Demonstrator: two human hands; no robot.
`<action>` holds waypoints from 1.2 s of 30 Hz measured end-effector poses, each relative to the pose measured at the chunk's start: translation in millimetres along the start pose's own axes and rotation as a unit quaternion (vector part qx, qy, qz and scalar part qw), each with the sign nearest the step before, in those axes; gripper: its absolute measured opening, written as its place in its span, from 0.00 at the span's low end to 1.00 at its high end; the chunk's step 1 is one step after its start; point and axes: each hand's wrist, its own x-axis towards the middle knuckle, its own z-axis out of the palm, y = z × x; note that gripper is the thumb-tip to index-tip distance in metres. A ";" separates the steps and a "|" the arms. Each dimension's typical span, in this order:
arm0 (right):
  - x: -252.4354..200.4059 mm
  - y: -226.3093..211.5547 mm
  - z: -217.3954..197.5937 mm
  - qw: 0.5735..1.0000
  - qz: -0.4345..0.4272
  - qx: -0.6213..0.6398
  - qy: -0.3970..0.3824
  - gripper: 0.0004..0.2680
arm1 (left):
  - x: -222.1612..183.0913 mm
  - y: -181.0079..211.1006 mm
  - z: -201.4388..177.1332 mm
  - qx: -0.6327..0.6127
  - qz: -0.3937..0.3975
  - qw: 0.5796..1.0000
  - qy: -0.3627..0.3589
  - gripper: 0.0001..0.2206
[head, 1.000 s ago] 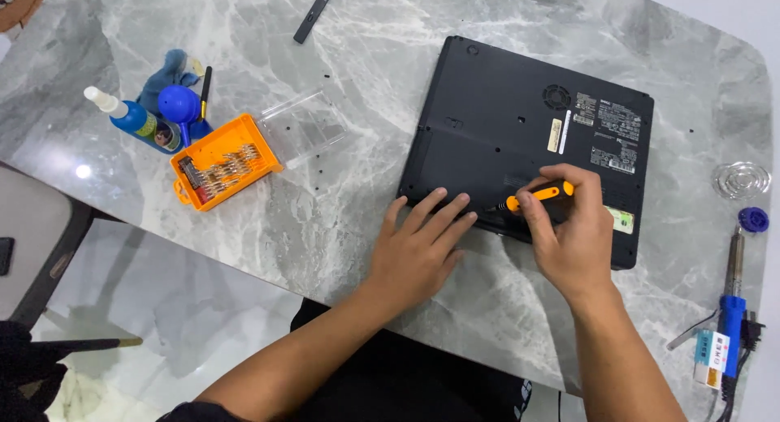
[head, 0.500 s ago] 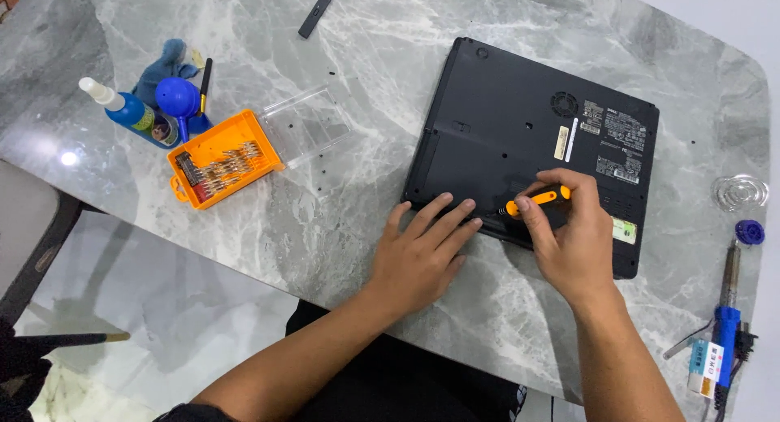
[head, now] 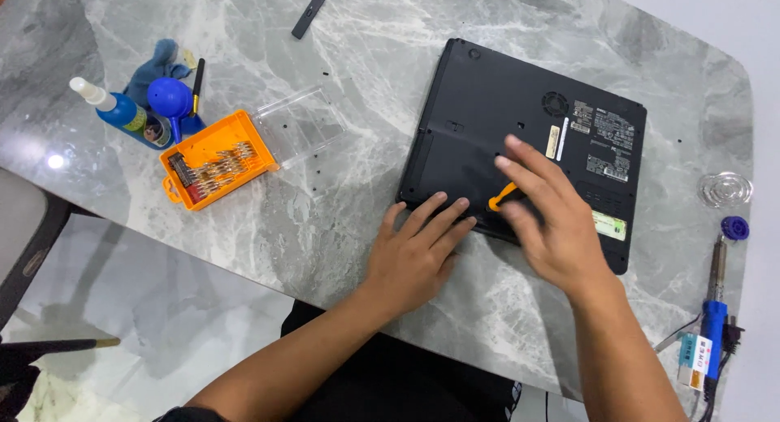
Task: Removing multiple screws from the back of a laptop using a precision screwdriver to disassemble the casing.
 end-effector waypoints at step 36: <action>15.9 -16.2 -31.1 0.993 0.003 -0.118 -0.013 0.05 | 88.0 -35.9 19.9 -0.287 0.084 0.954 0.003 0.11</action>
